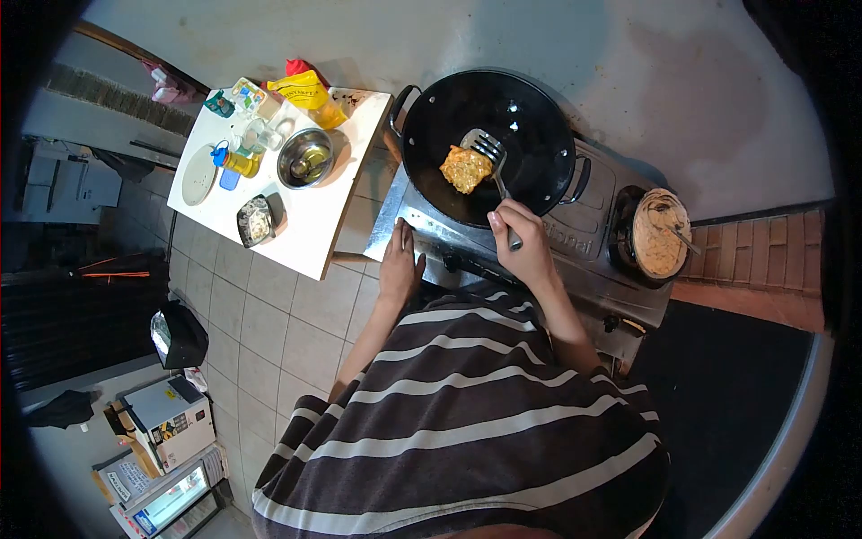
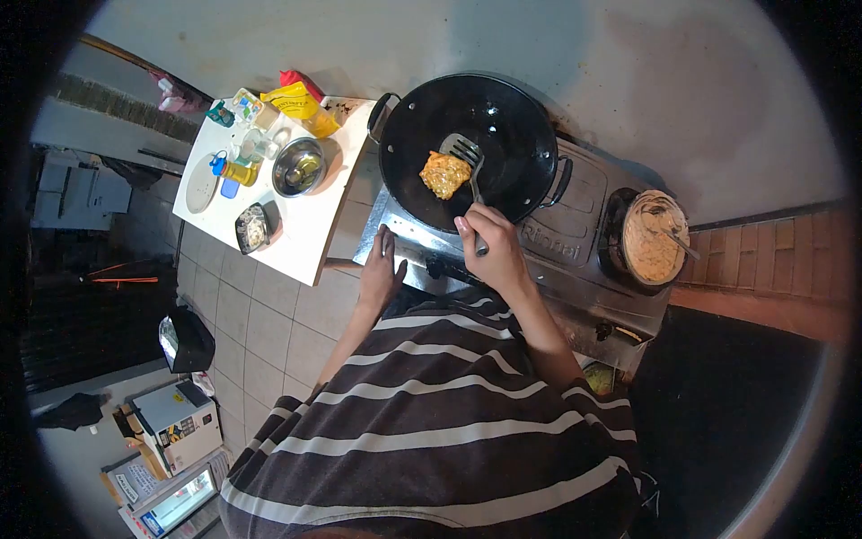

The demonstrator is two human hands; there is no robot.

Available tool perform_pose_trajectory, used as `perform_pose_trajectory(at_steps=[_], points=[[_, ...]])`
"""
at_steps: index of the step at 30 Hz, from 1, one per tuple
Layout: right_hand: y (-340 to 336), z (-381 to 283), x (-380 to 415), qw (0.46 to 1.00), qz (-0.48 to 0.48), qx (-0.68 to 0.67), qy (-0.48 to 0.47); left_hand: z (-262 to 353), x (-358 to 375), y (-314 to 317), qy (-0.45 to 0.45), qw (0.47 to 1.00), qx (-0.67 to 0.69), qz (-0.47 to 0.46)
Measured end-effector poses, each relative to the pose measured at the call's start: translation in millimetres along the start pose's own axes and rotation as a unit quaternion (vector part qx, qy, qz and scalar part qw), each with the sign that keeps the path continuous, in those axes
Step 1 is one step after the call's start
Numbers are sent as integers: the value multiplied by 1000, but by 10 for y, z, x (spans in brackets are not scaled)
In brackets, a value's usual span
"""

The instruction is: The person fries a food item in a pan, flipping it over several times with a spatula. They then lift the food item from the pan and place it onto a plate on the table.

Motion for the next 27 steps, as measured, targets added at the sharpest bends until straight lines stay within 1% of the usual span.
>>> perform_pose_trajectory(at_steps=[3,5,7,9,10,12,15,21,23,25,27], points=[[-70,27,-8,1000,-4,-9,22,7,1,-14,6,1000,-6,7],[-129,22,-14,999,-4,-27,32,22,-12,-40,-5,1000,29,0],[-138,16,-3,999,-4,-26,19,47,-16,-74,-12,999,32,-5],[-148,-48,25,1000,11,-20,-21,35,-16,-73,-19,999,34,-9],[-141,-62,37,999,11,-21,-22,30,-15,-67,-15,999,34,-6],[-88,-155,73,998,-9,5,-54,17,-10,-48,-11,999,34,-4],[34,-162,155,996,-37,24,-78,12,-10,-25,0,1000,5,12],[136,-240,264,994,-64,42,-80,16,-12,-26,5,1000,7,9],[154,-305,273,993,-73,43,-82,31,-15,-30,4,1000,-12,1],[190,-381,278,990,-91,69,-87,25,-18,-29,4,1000,-4,2],[229,-385,306,989,-102,67,-89,11,-10,-19,2,1000,4,2]])
Point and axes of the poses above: each hand's wrist, its own x-axis away from the middle knuckle, its own y-axis out of the palm, z = x × y, the point moved 9 cm from there along -x, towards the middle knuckle, and after that the axes turned 5 degrees about z, right-handed, at the moved point
